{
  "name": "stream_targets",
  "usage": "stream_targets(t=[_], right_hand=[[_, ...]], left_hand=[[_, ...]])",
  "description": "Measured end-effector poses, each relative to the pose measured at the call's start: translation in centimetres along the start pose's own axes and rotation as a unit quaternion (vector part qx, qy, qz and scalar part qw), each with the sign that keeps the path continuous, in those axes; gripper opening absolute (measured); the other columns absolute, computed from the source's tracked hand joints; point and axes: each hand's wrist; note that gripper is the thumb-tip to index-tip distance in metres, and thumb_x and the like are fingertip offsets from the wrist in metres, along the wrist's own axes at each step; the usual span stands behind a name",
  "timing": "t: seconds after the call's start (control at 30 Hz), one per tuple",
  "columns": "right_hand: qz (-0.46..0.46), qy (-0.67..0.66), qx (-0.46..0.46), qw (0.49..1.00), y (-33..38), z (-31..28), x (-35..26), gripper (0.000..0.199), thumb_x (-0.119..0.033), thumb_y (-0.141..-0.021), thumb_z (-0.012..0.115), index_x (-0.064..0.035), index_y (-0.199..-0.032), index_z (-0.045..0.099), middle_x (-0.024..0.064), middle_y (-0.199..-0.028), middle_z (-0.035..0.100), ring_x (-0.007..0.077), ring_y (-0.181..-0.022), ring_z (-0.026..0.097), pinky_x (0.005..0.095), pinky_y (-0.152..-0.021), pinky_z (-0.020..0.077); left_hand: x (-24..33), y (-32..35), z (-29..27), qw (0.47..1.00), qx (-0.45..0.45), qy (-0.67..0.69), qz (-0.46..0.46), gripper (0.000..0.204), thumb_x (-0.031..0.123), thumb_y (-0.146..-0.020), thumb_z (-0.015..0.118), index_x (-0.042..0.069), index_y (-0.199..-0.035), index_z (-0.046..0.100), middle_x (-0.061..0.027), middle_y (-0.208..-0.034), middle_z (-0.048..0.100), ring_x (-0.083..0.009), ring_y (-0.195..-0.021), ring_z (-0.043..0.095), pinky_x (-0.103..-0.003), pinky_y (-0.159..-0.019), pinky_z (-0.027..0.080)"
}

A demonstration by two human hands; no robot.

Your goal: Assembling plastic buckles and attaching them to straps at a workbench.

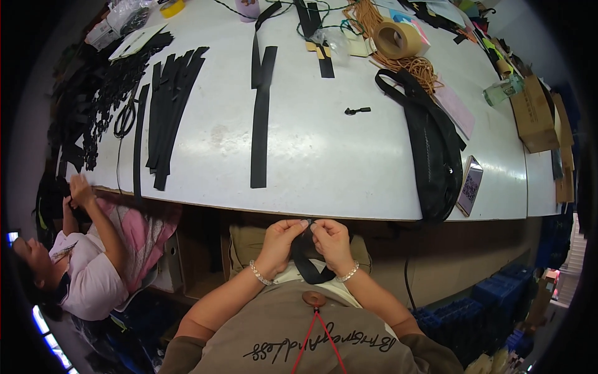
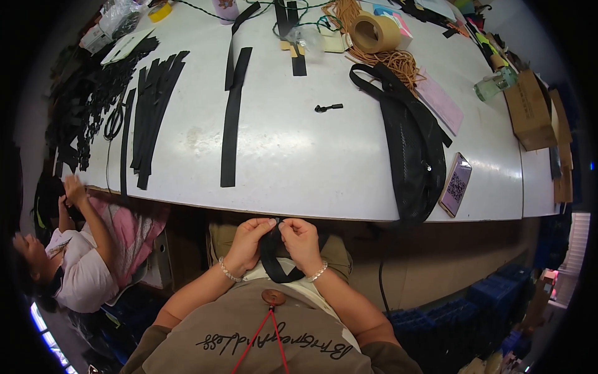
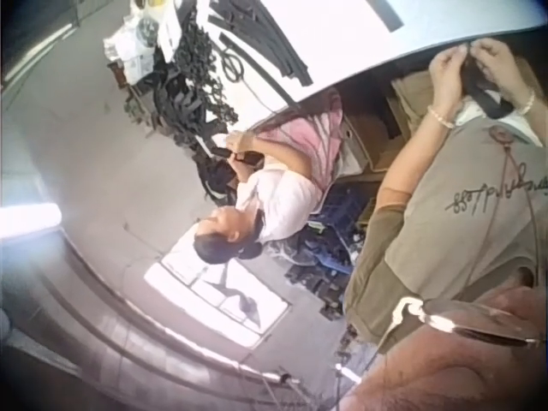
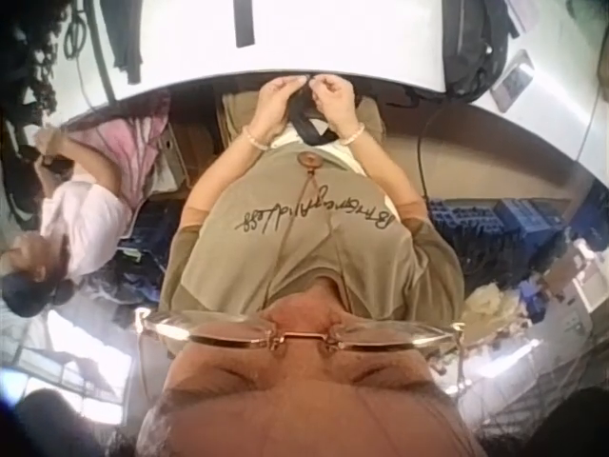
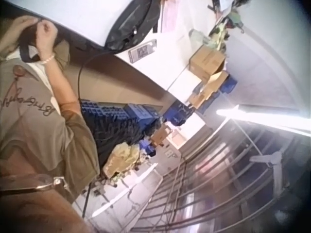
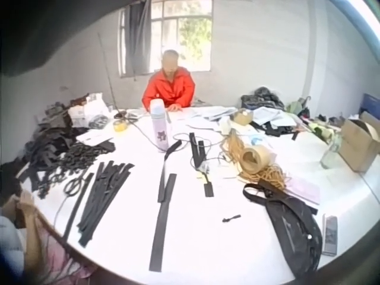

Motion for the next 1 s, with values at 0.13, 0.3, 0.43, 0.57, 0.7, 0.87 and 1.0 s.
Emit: stream_targets(t=[0.13, 0.3, 0.43, 0.57, 0.7, 0.87, 1.0], right_hand=[[0.024, -0.082, 0.036, 0.996, 0.6, 1.1, 0.1, 0.008, -0.009, -0.09, 0.061, -0.0025, -0.086, 0.061, -0.0009, -0.061, 0.053, 0.0039, -0.041, 0.038, 0.0191, -0.038, 0.0283], [-0.03, -0.069, 0.058, 0.995, 1.0, 1.7, -0.2, 0.006, -0.007, -0.09, 0.061, -0.0006, -0.089, 0.06, 0.0031, -0.067, 0.059, 0.0095, -0.05, 0.053, 0.0237, -0.044, 0.0432], [-0.001, -0.073, 0.049, 0.996, 1.2, 1.6, -1.0, 0.006, -0.006, -0.09, 0.062, -0.0001, -0.09, 0.06, 0.004, -0.072, 0.061, 0.011, -0.057, 0.058, 0.0243, -0.05, 0.0476], [0.037, -0.136, 0.067, 0.988, 1.1, 1.7, -1.0, 0.006, -0.006, -0.089, 0.063, -0.0006, -0.091, 0.061, 0.0045, -0.076, 0.062, 0.0113, -0.062, 0.058, 0.0254, -0.055, 0.0487], [0.031, -0.185, 0.074, 0.979, 1.2, 2.1, -0.8, 0.005, -0.006, -0.089, 0.062, -0.0012, -0.091, 0.061, 0.0042, -0.078, 0.062, 0.0113, -0.062, 0.057, 0.0261, -0.057, 0.0479], [0.022, -0.195, 0.093, 0.976, 1.0, 2.3, -0.6, 0.003, -0.005, -0.089, 0.062, -0.0015, -0.09, 0.061, 0.0037, -0.078, 0.062, 0.0108, -0.061, 0.055, 0.0259, -0.057, 0.0469], [0.012, -0.2, 0.108, 0.974, 0.9, 2.6, -0.5, 0.003, -0.004, -0.089, 0.061, -0.0019, -0.088, 0.06, 0.0032, -0.077, 0.06, 0.0106, -0.06, 0.054, 0.026, -0.056, 0.046]], left_hand=[[0.8, 0.4, 1.0, 0.999, 0.007, 0.031, 0.003, 0.01, 0.01, -0.089, 0.064, 0.0, -0.091, 0.065, -0.0046, -0.081, 0.066, -0.01, -0.071, 0.062, -0.023, -0.064, 0.05], [0.2, 0.1, 0.2, 0.998, -0.027, 0.053, -0.018, 0.008, 0.009, -0.089, 0.064, 0.002, -0.086, 0.064, -0.0039, -0.08, 0.066, -0.0086, -0.069, 0.06, -0.023, -0.062, 0.049], [0.1, -0.1, 0.3, 0.999, -0.007, 0.031, 0.004, 0.007, 0.009, -0.089, 0.064, 0.002, -0.085, 0.064, -0.0031, -0.08, 0.065, -0.0075, -0.069, 0.059, -0.022, -0.061, 0.048], [0.4, 0.1, 0.9, 1.0, 0.009, 0.014, 0.023, 0.007, 0.008, -0.089, 0.064, 0.002, -0.086, 0.065, -0.0028, -0.08, 0.065, -0.0072, -0.07, 0.059, -0.021, -0.062, 0.047], [0.5, 0.3, 0.9, 0.999, 0.002, -0.003, 0.044, 0.01, 0.01, -0.091, 0.061, 0.002, -0.084, 0.063, -0.0033, -0.075, 0.064, -0.0079, -0.06, 0.058, -0.021, -0.056, 0.048], [0.5, 0.2, 0.8, 0.999, 0.004, 0.003, 0.04, 0.004, 0.005, -0.088, 0.065, 0.001, -0.087, 0.065, -0.0025, -0.081, 0.065, -0.0064, -0.069, 0.058, -0.021, -0.062, 0.047], [0.2, -0.1, 0.3, 0.999, -0.016, -0.001, 0.041, 0.004, 0.005, -0.088, 0.065, 0.001, -0.087, 0.065, -0.0023, -0.08, 0.066, -0.0062, -0.068, 0.058, -0.021, -0.061, 0.047]])
Point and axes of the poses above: each hand's wrist, its own y-axis away from the middle knuckle, its own z-axis out of the palm, x = y × z
